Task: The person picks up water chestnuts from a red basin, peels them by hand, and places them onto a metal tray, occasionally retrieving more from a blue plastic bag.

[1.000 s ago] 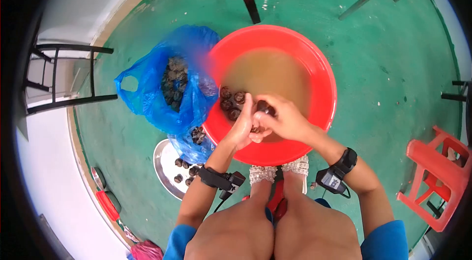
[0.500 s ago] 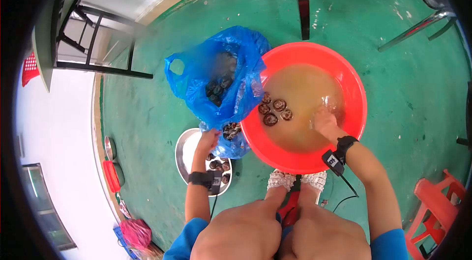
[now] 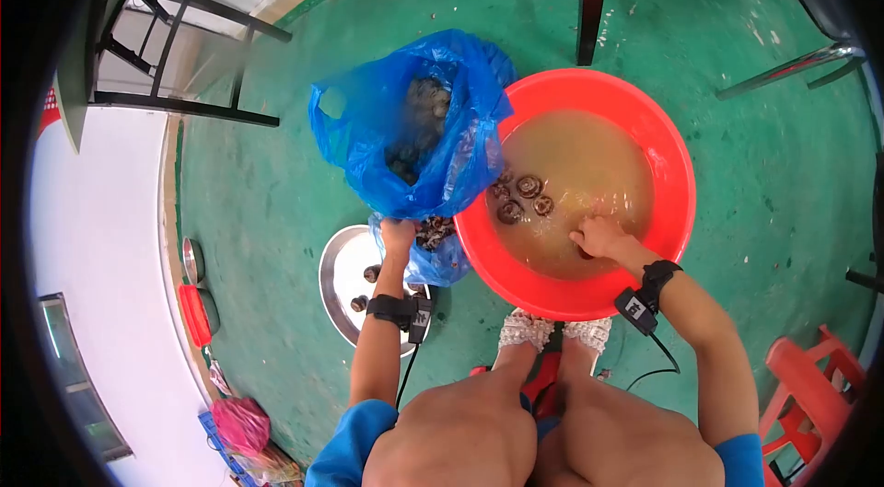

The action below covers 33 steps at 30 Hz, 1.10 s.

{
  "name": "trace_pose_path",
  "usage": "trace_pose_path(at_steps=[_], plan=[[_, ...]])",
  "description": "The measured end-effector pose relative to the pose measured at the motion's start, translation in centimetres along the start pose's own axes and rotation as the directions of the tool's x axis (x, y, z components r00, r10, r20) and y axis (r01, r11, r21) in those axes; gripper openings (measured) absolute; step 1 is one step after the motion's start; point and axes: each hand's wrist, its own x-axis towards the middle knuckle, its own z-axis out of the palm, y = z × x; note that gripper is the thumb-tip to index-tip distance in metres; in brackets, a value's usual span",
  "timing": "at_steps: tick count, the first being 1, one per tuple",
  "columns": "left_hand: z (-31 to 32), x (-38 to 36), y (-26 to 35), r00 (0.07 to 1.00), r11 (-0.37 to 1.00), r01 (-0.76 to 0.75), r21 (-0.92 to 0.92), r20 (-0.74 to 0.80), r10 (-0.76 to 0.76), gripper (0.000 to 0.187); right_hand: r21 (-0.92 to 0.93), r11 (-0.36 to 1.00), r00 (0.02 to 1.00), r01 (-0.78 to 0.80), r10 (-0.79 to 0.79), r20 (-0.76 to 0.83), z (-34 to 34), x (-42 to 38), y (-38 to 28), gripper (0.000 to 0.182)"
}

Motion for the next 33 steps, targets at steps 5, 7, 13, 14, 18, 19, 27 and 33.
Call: trace_pose_path(at_steps=[5, 7, 13, 14, 18, 19, 27, 33], plan=[[-1.4, -3.4, 5.9, 0.887, 0.942, 0.313, -0.118, 0.391, -0.246, 0.010, 0.389, 0.921, 0.952, -0.020, 0.136, -0.274, -1.8, 0.5, 1.3, 0.031], [-1.7, -5.0, 9.0, 0.825, 0.947, 0.242, 0.212, 0.470, -0.316, 0.014, 0.560, 0.805, 0.819, -0.196, 0.448, -0.357, -2.4, 1.9, 3.6, 0.031], [1.7, -7.5, 11.6, 0.528, 0.782, 0.588, -0.206, 0.831, -0.178, 0.030, 0.936, 0.317, 0.863, -0.155, 0.505, -0.028, -1.4, 3.4, 5.7, 0.031], [3.3, -7.8, 11.6, 0.523, 0.783, 0.587, -0.204, 0.834, -0.174, 0.030, 0.985, 0.104, 0.964, -0.139, 0.243, 0.111, -0.7, 4.1, 5.3, 0.029], [9.5, -8.7, 10.9, 0.405, 0.386, 0.873, -0.297, 0.884, -0.236, 0.035, 0.909, -0.391, 0.903, -0.144, -0.428, -0.041, -3.1, -1.3, -1.8, 0.024], [10.7, -8.8, 11.1, 0.344, 0.260, 0.927, -0.272, 0.891, -0.296, 0.037, 0.922, -0.377, 0.856, -0.090, -0.503, -0.122, -3.7, -2.6, -3.1, 0.023], [12.9, -9.2, 11.1, 0.430, 0.458, 0.859, -0.230, 0.808, -0.402, 0.042, 0.303, 0.949, 0.983, -0.082, 0.127, -0.132, -2.9, -2.3, -0.4, 0.048], [11.5, -9.3, 12.5, 0.452, 0.394, 0.860, -0.324, 0.843, -0.293, 0.039, 0.086, 0.992, 0.989, 0.093, -0.102, 0.111, 1.8, -2.4, -0.9, 0.054]])
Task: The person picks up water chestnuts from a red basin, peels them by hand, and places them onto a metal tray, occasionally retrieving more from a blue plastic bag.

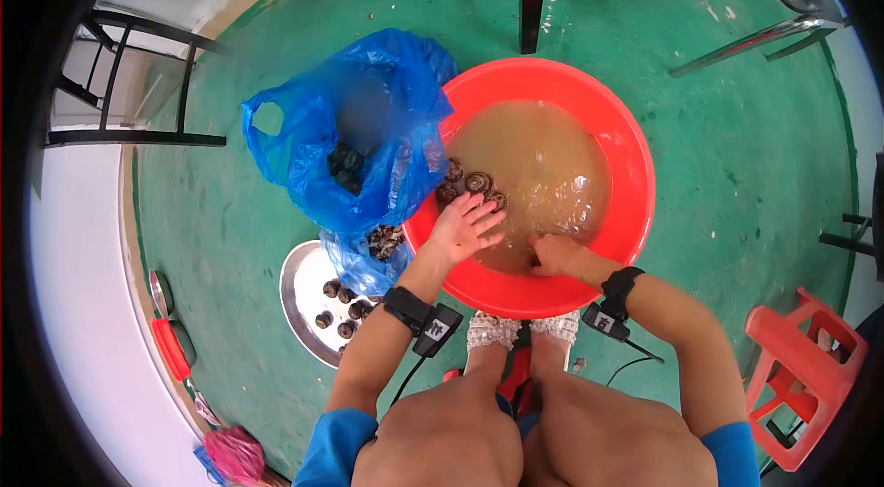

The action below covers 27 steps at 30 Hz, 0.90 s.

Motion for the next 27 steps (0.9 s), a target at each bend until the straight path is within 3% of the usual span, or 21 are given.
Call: trace_pose_path(at_steps=[2, 4, 5, 7, 8, 9, 10, 11, 12, 13, 14, 15, 16, 17, 18, 19, 22, 23, 24, 27], plan=[[-1.6, 0.4, 0.1, 1.000, 0.997, -0.008, 0.083, -0.017, 0.010, 0.039, -0.023, 0.999, 0.997, 0.041, -0.040, 0.066, -0.4, 0.4, 0.1, 0.056], [-3.6, 1.3, 0.3, 0.999, 0.966, -0.024, 0.259, -0.034, 0.034, 0.039, -0.114, 0.975, 0.952, -0.189, 0.154, -0.264, -1.2, 1.1, 0.9, 0.059], [-4.2, 1.9, 0.5, 0.998, 0.939, -0.038, 0.342, -0.032, 0.052, 0.039, -0.115, 0.974, 0.950, -0.193, 0.157, -0.268, -1.9, 1.7, 1.6, 0.059], [-3.4, 1.8, 0.2, 0.997, 0.906, -0.052, 0.421, -0.026, 0.069, 0.039, -0.235, 0.757, 0.749, -0.609, 0.452, -0.485, -2.0, 3.5, 2.9, 0.057], [-2.3, 1.7, -0.3, 0.980, 0.834, -0.125, 0.537, -0.064, 0.189, 0.040, -0.234, 0.756, 0.747, -0.612, 0.453, -0.487, -1.0, 4.3, 4.0, 0.057], [-1.2, 1.3, -0.7, 0.947, 0.740, -0.182, 0.648, -0.087, 0.309, 0.041, -0.138, 0.830, 0.808, -0.540, 0.465, -0.361, 0.2, 5.3, 5.6, 0.049], [-0.5, 1.0, -1.0, 0.947, 0.738, -0.184, 0.649, -0.085, 0.310, 0.041, -0.027, 0.883, 0.862, -0.469, 0.450, -0.234, 0.1, 5.1, 5.8, 0.042], [0.0, 0.7, -1.4, 0.946, 0.678, -0.191, 0.710, -0.051, 0.320, 0.044, -0.026, 0.883, 0.861, -0.469, 0.451, -0.235, 0.3, 4.8, 5.8, 0.042], [0.5, 0.3, -1.7, 0.945, 0.612, -0.198, 0.766, -0.017, 0.328, 0.046, 0.124, 0.964, 0.950, -0.236, 0.255, -0.182, -1.2, 2.7, 4.3, 0.033], [1.2, -0.2, -2.0, 0.944, 0.609, -0.200, 0.767, -0.016, 0.330, 0.046, 0.279, 0.960, 0.986, 0.009, 0.038, -0.162, -2.5, 1.2, 2.8, 0.027], [1.9, -0.8, -2.3, 0.967, 0.690, -0.133, 0.712, -0.058, 0.247, 0.049, 0.281, 0.960, 0.986, 0.011, 0.037, -0.165, -3.2, 0.6, 1.8, 0.027], [2.4, -1.3, -2.5, 0.983, 0.760, -0.058, 0.647, -0.095, 0.156, 0.053, 0.719, 0.694, 0.994, 0.038, 0.048, -0.099, -3.7, 0.2, 0.9, 0.026], [2.7, -1.8, -2.8, 0.984, 0.760, -0.054, 0.648, -0.097, 0.152, 0.053, 0.969, 0.245, 0.999, 0.028, 0.027, -0.036, -4.1, -0.3, 0.0, 0.029], [3.0, -2.1, -3.0, 0.997, 0.782, -0.067, 0.620, 0.013, 0.076, 0.053, 0.970, 0.241, 0.999, 0.027, 0.030, -0.035, -4.5, -1.0, -0.9, 0.029], [3.4, -2.4, -3.1, 0.992, 0.805, -0.079, 0.588, 0.127, 0.005, 0.054, 0.991, 0.069, 0.992, 0.111, 0.057, -0.115, -5.0, -1.8, -1.8, 0.032], [3.7, -2.7, -3.6, 0.992, 0.804, -0.081, 0.590, 0.130, 0.005, 0.054, 0.975, -0.101, 0.977, 0.199, 0.097, -0.189, -5.0, -2.2, -2.4, 0.036], [4.3, -3.1, -4.9, 0.883, 0.684, -0.439, 0.583, 0.419, 0.209, 0.049, 0.939, -0.122, 0.937, 0.321, 0.181, -0.297, -4.5, -2.9, -3.0, 0.041], [4.5, -3.4, -4.9, 0.879, 0.675, -0.448, 0.587, 0.427, 0.212, 0.049, 0.909, -0.100, 0.900, 0.405, 0.219, -0.377, -4.7, -3.2, -3.1, 0.042], [4.9, -4.1, -4.7, 0.865, 0.680, -0.481, 0.554, 0.427, 0.264, 0.048, 0.913, -0.199, 0.934, 0.357, 0.069, -0.350, -5.1, -4.0, -2.7, 0.034], [5.3, -4.8, -4.8, 0.816, 0.668, -0.565, 0.484, 0.447, 0.367, 0.042, 0.883, -0.268, 0.919, 0.386, 0.027, -0.393, -6.1, -5.9, -3.6, 0.027]])
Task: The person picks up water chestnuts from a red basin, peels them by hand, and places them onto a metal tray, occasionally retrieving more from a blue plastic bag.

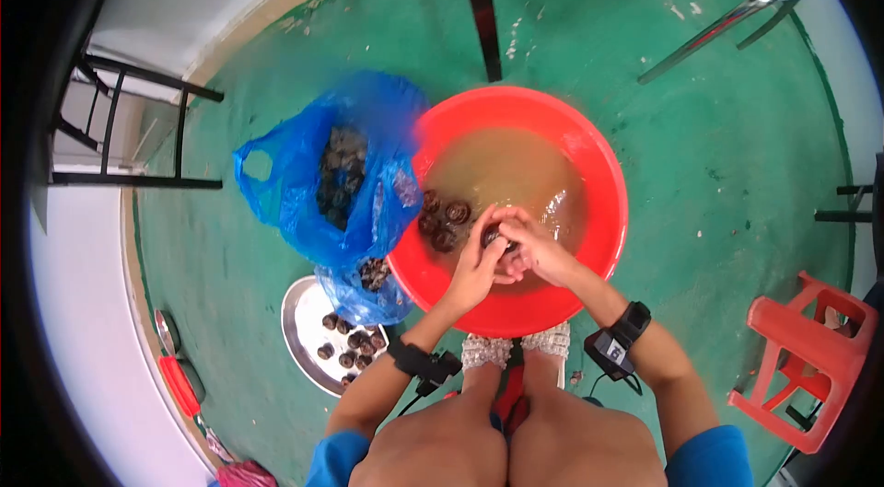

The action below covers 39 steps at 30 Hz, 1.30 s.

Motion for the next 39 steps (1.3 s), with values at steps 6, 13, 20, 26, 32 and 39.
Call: trace_pose_path(at_steps=[6, 13, 20, 26, 32, 39], plan=[[0.9, -0.2, 1.4, 0.986, 0.963, -0.138, 0.232, -0.059, 0.156, 0.031, -0.250, 0.916, 0.937, 0.314, -0.341, -0.072, 0.7, -0.1, 2.2, 0.017], [0.7, 0.6, 0.1, 0.988, 0.996, -0.037, 0.078, -0.148, 0.048, 0.030, -0.551, 0.772, 0.773, 0.317, -0.546, -0.322, 0.8, 0.6, 2.8, 0.030], [-2.9, 1.8, -0.3, 0.837, 0.681, 0.460, -0.570, 0.023, -0.546, 0.048, -0.938, 0.282, 0.901, -0.204, -0.321, -0.292, -3.1, 3.1, 0.2, 0.028], [-4.1, 2.2, 0.5, 0.802, 0.598, 0.465, -0.653, 0.025, -0.596, 0.046, -0.856, -0.232, 0.883, -0.462, -0.026, -0.469, -11.0, 7.1, 4.5, 0.030], [-6.9, 4.1, -5.2, 0.669, 0.602, 0.528, -0.599, -0.142, -0.729, 0.033, -0.079, 0.925, 0.906, -0.373, 0.381, 0.185, -4.0, 6.2, 4.4, 0.024], [-5.4, 3.9, -3.8, 0.784, 0.680, 0.545, -0.491, 0.010, -0.621, 0.023, -0.920, 0.304, 0.795, 0.246, -0.607, 0.013, -1.6, 4.3, 4.6, 0.035]])
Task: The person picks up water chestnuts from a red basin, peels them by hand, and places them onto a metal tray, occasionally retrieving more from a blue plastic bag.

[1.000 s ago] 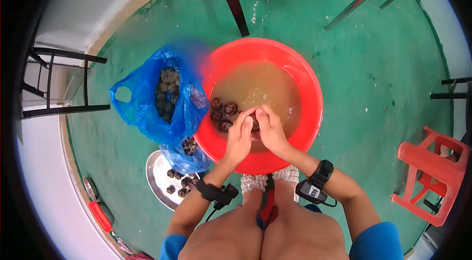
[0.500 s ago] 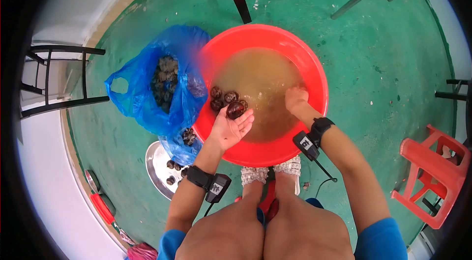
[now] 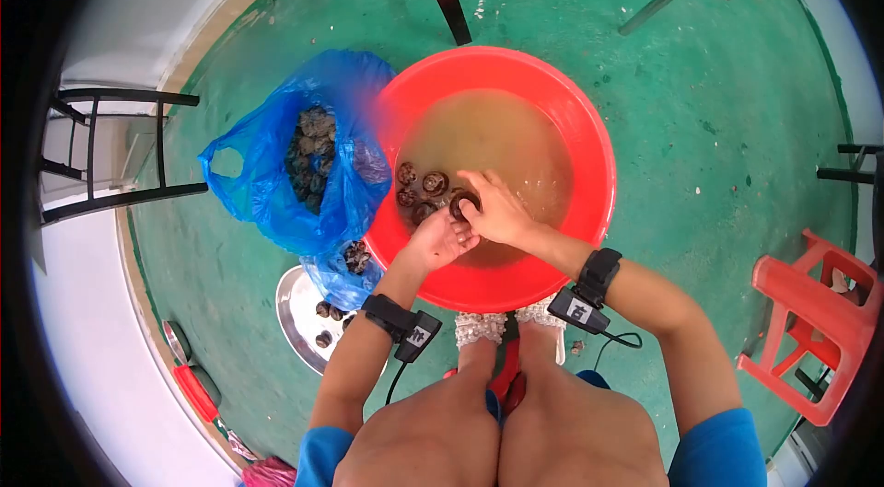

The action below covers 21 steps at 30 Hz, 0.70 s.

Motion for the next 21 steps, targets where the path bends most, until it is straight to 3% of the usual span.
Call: trace_pose_path(at_steps=[1, 3, 5, 7, 9, 11, 12, 15, 19, 21], plan=[[0.0, 0.0, 0.1, 1.000, 0.997, -0.006, 0.074, 0.006, 0.006, 0.028, 0.000, 1.000, 1.000, 0.003, -0.003, 0.000, 0.3, 0.1, 0.7, 0.035], [0.5, -0.5, 0.2, 1.000, 0.989, -0.010, 0.149, 0.012, 0.009, 0.033, 0.399, 0.888, 0.885, -0.231, 0.021, 0.464, 0.0, 0.3, 1.9, 0.041], [2.0, -2.4, 0.7, 0.993, 0.987, -0.047, 0.152, 0.112, 0.030, 0.043, 0.308, 0.941, 0.860, -0.141, -0.038, 0.509, -1.9, 0.3, 0.6, 0.043], [2.2, -2.2, 0.7, 0.991, 0.979, -0.045, 0.200, 0.132, 0.019, 0.047, 0.276, 0.959, 0.924, 0.059, -0.157, 0.349, -2.2, -0.4, 0.2, 0.039], [2.6, -2.2, 0.2, 0.979, 0.932, -0.171, 0.320, 0.162, 0.124, 0.046, 0.309, 0.949, 0.940, 0.057, -0.155, 0.305, -2.2, -0.6, -0.1, 0.037], [3.1, -2.6, 0.2, 0.977, 0.937, -0.188, 0.294, 0.156, 0.147, 0.045, 0.463, 0.883, 0.963, -0.073, -0.057, 0.262, -1.7, -0.9, -0.1, 0.037], [3.5, -3.0, 0.5, 0.972, 0.936, -0.216, 0.276, 0.152, 0.179, 0.044, 0.420, 0.907, 0.978, 0.017, -0.103, 0.183, -2.3, -0.9, -1.3, 0.035], [4.7, -4.2, 0.6, 0.976, 0.950, -0.211, 0.232, 0.108, 0.190, 0.040, 0.379, 0.923, 0.989, 0.069, -0.113, 0.093, -2.2, -1.3, -2.3, 0.031], [4.0, -3.9, 0.1, 0.980, 0.953, -0.172, 0.250, 0.141, 0.140, 0.039, 0.359, 0.929, 0.996, 0.092, -0.091, -0.019, -1.3, -1.7, -2.1, 0.020], [3.7, -3.5, -0.2, 0.973, 0.932, -0.197, 0.304, 0.180, 0.147, 0.039, 0.404, 0.915, 0.999, 0.004, 0.017, -0.048, -1.1, -1.9, -1.6, 0.014]])
